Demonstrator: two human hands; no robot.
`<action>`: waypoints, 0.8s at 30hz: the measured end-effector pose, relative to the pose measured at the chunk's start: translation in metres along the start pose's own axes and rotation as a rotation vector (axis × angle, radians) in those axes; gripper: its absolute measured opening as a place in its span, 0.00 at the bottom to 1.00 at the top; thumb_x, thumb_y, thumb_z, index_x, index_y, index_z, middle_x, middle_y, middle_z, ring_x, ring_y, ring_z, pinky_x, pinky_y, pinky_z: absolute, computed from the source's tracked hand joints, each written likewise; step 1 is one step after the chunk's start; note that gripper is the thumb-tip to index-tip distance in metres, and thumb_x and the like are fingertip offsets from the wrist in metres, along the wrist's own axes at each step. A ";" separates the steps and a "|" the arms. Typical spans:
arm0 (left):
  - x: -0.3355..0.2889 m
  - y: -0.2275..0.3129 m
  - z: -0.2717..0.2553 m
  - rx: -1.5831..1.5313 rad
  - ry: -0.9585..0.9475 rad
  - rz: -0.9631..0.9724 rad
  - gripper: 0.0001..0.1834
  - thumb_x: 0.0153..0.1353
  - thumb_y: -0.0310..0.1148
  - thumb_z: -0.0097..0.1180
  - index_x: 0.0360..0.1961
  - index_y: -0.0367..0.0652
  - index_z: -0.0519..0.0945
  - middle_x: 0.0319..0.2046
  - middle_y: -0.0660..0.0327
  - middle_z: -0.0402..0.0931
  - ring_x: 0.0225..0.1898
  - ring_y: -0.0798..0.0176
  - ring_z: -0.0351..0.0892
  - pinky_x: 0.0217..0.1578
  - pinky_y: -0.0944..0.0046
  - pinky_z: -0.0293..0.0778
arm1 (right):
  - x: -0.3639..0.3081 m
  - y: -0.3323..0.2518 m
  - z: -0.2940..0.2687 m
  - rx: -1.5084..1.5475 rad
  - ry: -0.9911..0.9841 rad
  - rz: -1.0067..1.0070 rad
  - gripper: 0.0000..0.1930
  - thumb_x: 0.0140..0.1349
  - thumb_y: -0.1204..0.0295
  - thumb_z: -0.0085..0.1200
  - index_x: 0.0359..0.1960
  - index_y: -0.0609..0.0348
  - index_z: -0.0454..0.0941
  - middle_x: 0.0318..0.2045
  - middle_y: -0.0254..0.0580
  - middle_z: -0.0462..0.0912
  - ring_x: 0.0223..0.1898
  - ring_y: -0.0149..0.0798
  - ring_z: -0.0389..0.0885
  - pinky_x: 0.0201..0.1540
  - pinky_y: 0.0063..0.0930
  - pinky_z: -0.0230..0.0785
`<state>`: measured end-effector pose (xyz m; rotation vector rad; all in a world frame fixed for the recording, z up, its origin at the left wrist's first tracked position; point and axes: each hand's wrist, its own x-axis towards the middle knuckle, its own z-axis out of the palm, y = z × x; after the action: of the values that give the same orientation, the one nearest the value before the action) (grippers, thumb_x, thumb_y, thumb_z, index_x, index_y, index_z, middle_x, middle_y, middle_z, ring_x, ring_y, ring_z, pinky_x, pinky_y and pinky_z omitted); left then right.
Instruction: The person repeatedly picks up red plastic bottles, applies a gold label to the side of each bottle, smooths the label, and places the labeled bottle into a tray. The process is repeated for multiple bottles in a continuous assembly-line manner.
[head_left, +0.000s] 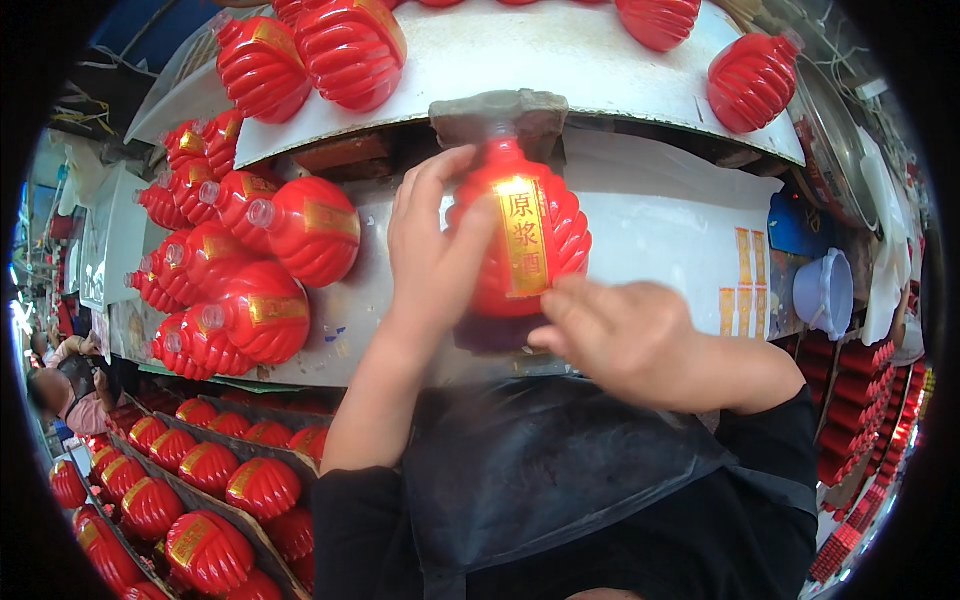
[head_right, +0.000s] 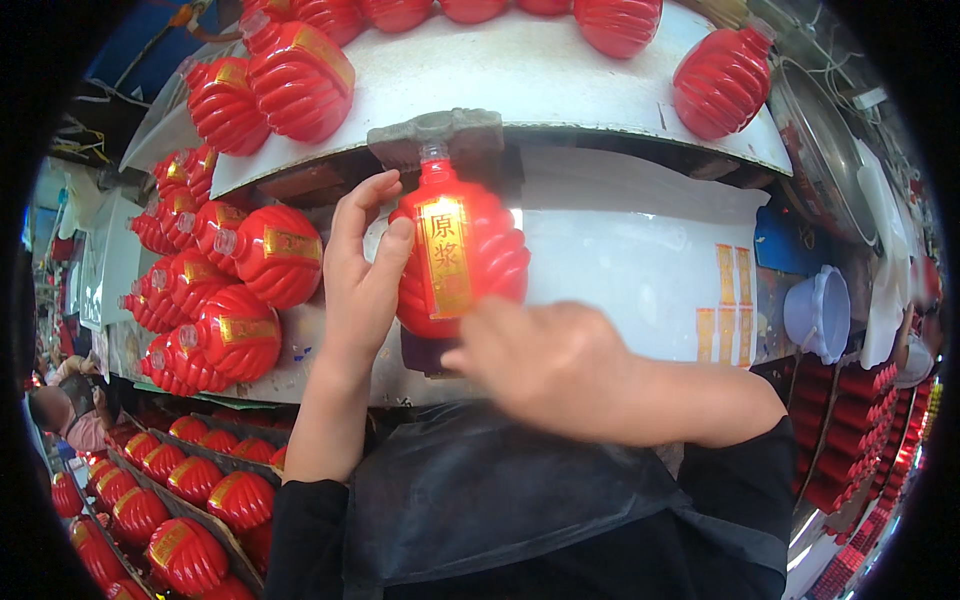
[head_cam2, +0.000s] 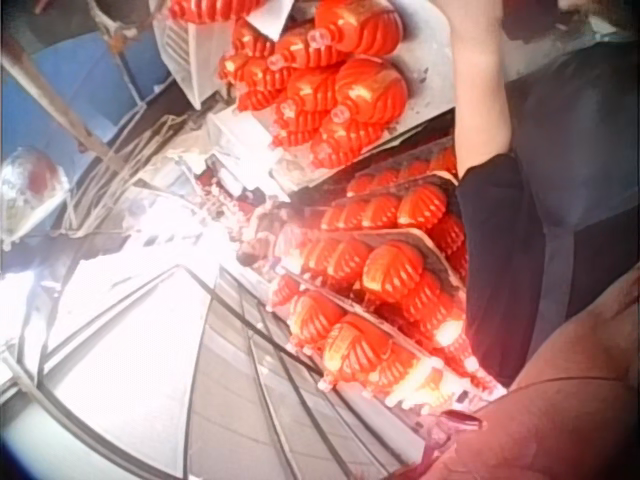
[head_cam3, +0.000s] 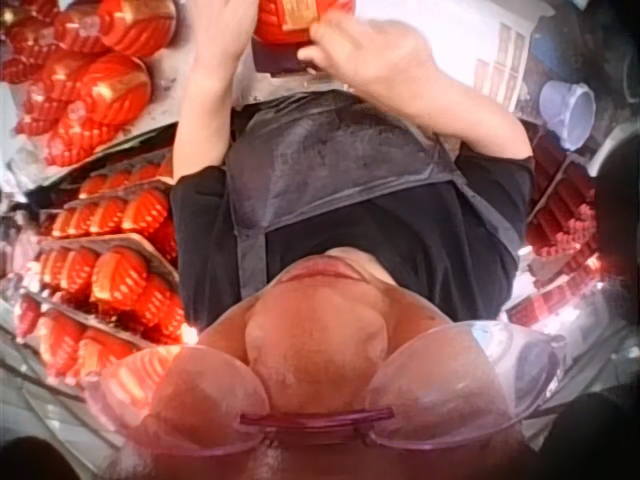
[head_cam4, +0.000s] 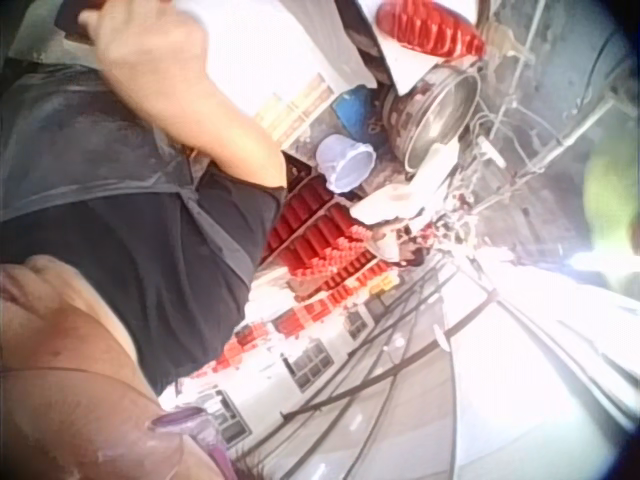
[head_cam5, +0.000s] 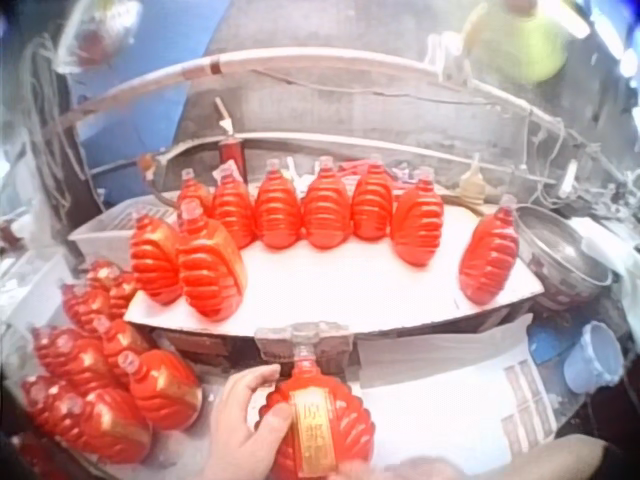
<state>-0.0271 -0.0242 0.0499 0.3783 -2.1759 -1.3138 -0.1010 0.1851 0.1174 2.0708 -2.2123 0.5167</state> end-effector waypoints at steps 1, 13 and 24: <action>-0.001 0.000 -0.003 0.045 -0.012 0.086 0.29 0.60 0.40 0.64 0.62 0.40 0.78 0.58 0.49 0.76 0.61 0.47 0.75 0.63 0.50 0.69 | 0.003 0.007 0.003 0.081 0.126 0.099 0.20 0.60 0.65 0.71 0.50 0.64 0.83 0.41 0.53 0.88 0.32 0.45 0.89 0.29 0.34 0.80; -0.006 -0.003 -0.003 0.279 -0.214 0.246 0.33 0.62 0.45 0.60 0.68 0.45 0.76 0.64 0.42 0.70 0.65 0.38 0.69 0.68 0.46 0.63 | 0.022 0.060 0.035 0.317 0.200 0.320 0.23 0.68 0.69 0.61 0.64 0.54 0.80 0.62 0.53 0.80 0.41 0.44 0.88 0.45 0.31 0.81; -0.031 -0.012 -0.003 0.069 -0.167 0.173 0.38 0.64 0.46 0.56 0.72 0.37 0.68 0.74 0.43 0.61 0.76 0.41 0.58 0.75 0.47 0.54 | -0.001 0.053 0.036 0.590 0.068 0.467 0.41 0.63 0.53 0.64 0.77 0.46 0.65 0.70 0.57 0.70 0.43 0.39 0.83 0.44 0.30 0.78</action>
<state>-0.0015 -0.0163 0.0307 0.1062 -2.3380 -1.2141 -0.1463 0.1777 0.0723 1.6563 -2.7448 1.3979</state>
